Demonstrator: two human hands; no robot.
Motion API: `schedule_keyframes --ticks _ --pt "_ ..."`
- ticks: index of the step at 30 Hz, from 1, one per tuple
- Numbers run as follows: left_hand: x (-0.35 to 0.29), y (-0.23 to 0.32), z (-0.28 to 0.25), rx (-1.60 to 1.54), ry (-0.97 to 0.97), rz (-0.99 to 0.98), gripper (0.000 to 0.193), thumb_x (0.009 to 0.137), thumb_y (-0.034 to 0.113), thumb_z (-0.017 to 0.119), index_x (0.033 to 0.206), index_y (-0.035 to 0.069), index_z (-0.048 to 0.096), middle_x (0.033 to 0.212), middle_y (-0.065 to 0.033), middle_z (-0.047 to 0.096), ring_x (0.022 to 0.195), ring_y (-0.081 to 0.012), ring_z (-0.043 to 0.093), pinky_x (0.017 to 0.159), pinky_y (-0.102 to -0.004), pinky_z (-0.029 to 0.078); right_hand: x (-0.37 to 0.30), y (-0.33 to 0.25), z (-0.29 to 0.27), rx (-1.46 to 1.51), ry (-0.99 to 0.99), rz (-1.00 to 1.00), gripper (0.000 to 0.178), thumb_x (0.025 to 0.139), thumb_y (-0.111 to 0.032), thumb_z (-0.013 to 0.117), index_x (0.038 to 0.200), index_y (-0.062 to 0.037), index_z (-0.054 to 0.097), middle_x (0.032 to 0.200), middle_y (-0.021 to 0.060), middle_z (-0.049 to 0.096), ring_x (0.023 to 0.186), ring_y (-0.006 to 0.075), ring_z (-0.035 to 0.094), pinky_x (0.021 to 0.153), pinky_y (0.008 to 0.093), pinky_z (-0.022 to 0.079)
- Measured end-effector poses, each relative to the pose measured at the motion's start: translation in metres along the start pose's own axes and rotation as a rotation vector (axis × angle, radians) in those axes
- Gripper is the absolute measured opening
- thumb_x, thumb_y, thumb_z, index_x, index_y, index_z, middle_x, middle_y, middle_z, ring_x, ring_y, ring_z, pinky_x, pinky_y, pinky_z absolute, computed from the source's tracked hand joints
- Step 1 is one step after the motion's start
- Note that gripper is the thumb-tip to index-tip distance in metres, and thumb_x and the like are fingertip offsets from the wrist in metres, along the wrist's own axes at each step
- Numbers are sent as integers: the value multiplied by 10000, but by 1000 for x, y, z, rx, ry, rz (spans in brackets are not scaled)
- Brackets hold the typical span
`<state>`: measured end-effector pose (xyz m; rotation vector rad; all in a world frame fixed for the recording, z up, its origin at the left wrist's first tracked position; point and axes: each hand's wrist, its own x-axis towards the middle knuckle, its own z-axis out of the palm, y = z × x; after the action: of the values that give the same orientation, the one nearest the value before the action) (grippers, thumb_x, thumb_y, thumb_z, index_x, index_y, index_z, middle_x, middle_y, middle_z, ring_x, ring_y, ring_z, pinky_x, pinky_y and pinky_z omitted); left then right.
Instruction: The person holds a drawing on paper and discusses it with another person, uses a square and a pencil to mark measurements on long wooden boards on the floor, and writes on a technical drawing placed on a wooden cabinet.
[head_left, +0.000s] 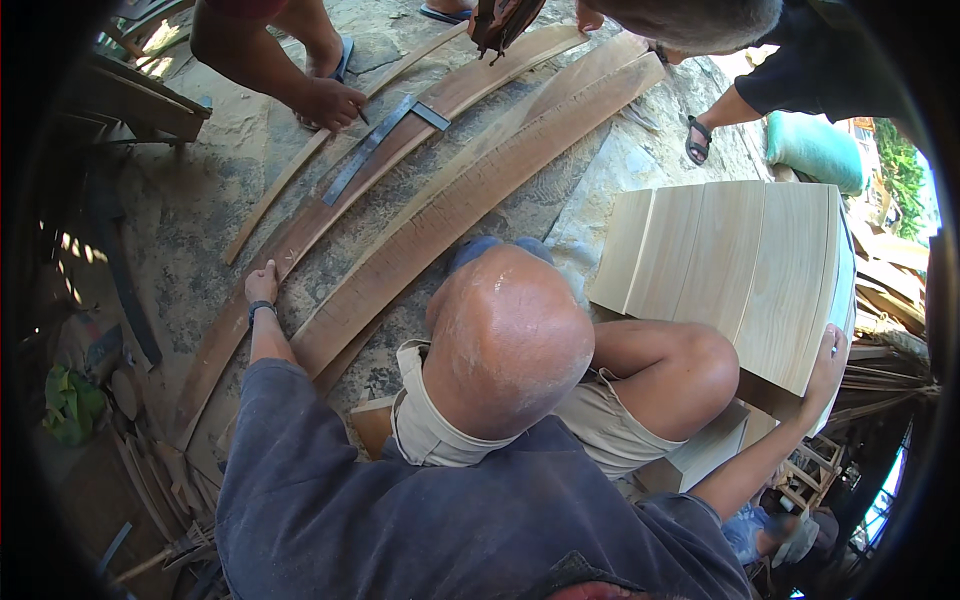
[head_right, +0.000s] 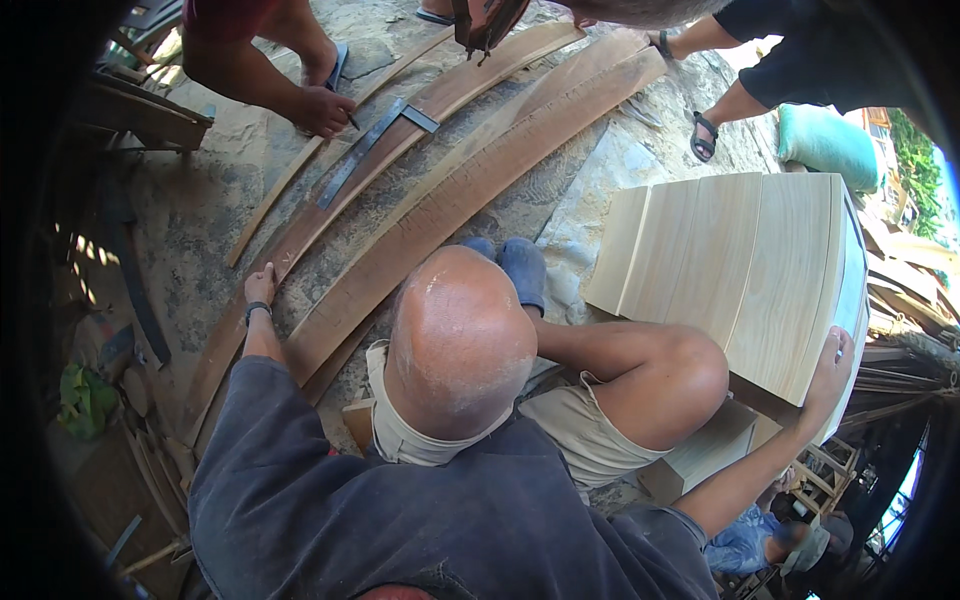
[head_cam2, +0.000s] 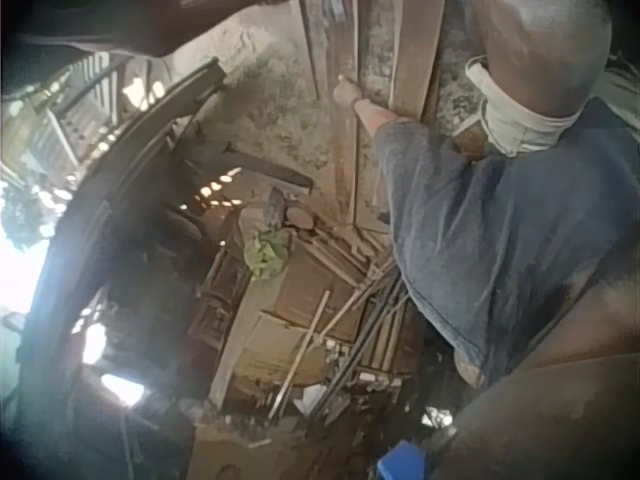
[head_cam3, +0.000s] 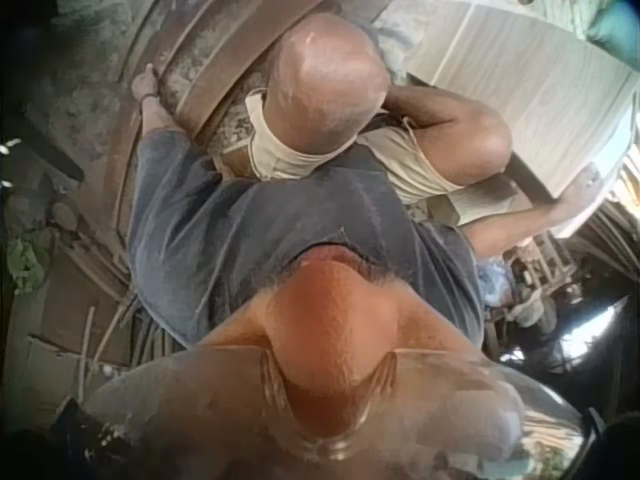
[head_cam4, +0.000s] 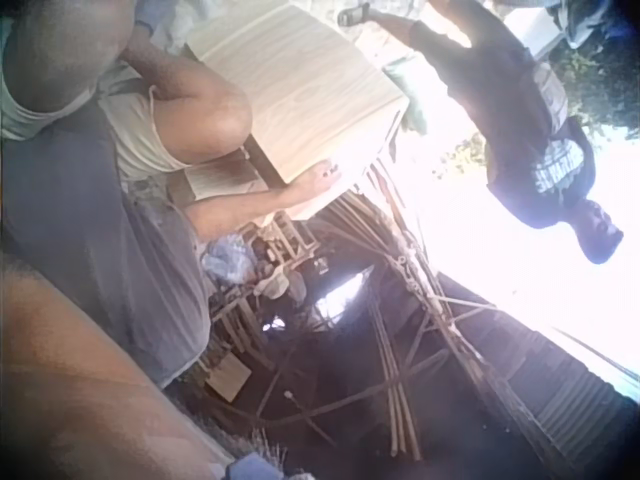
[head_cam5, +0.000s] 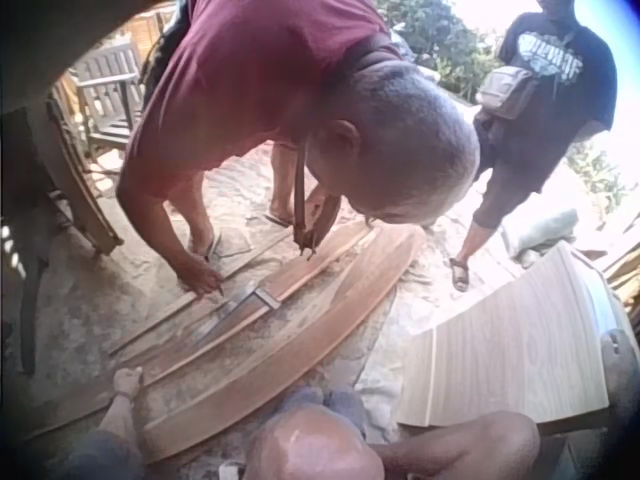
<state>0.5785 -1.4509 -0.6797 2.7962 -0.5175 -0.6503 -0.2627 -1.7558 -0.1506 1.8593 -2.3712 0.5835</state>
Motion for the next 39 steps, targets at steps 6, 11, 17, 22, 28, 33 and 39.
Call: schedule_keyframes --ticks 6,11,17,22,28,33,39 --pt "0 3 3 9 -8 8 599 902 593 564 861 22 740 950 -225 715 949 -367 678 872 -449 498 -3 -1 -2 -19 15 12 437 1012 -360 491 1226 10 583 1060 130 629 963 216 579 890 346 448" --pt "3 -1 3 22 8 19 602 900 593 562 862 21 744 952 -225 715 948 -371 678 876 -452 500 -2 -4 0 -10 16 4 433 1012 -360 491 1216 9 587 1053 124 626 952 206 571 883 341 444" --pt "-1 5 1 22 -22 13 585 892 583 580 868 24 749 937 -218 720 936 -368 684 861 -451 508 0 4 -1 -32 8 -11 448 1011 -371 492 1226 11 585 1072 134 623 974 217 570 899 345 440" --pt "-4 8 -2 17 1 14 570 890 574 590 858 29 756 927 -219 720 921 -370 687 848 -450 510 2 6 -1 -24 8 11 485 1017 -391 480 1243 27 575 1157 168 613 1067 267 561 984 363 408" --pt "-7 11 -2 21 2 30 570 893 559 594 854 13 752 921 -229 718 917 -377 687 848 -455 508 -1 3 0 -64 28 -1 441 1021 -372 467 1222 3 581 1098 135 607 1013 243 550 948 353 415" --pt "-4 6 -4 -4 31 28 572 889 558 596 839 8 747 912 -232 716 920 -374 688 851 -456 506 -1 -1 1 -36 -6 24 431 1022 -366 460 1216 -1 581 1069 118 597 972 216 537 910 347 423" --pt "-7 9 -1 -25 21 16 575 881 560 607 829 3 742 904 -229 716 917 -371 689 852 -453 506 -6 -6 3 -28 31 17 425 1026 -363 458 1214 -2 580 1065 114 600 969 218 544 911 348 429"
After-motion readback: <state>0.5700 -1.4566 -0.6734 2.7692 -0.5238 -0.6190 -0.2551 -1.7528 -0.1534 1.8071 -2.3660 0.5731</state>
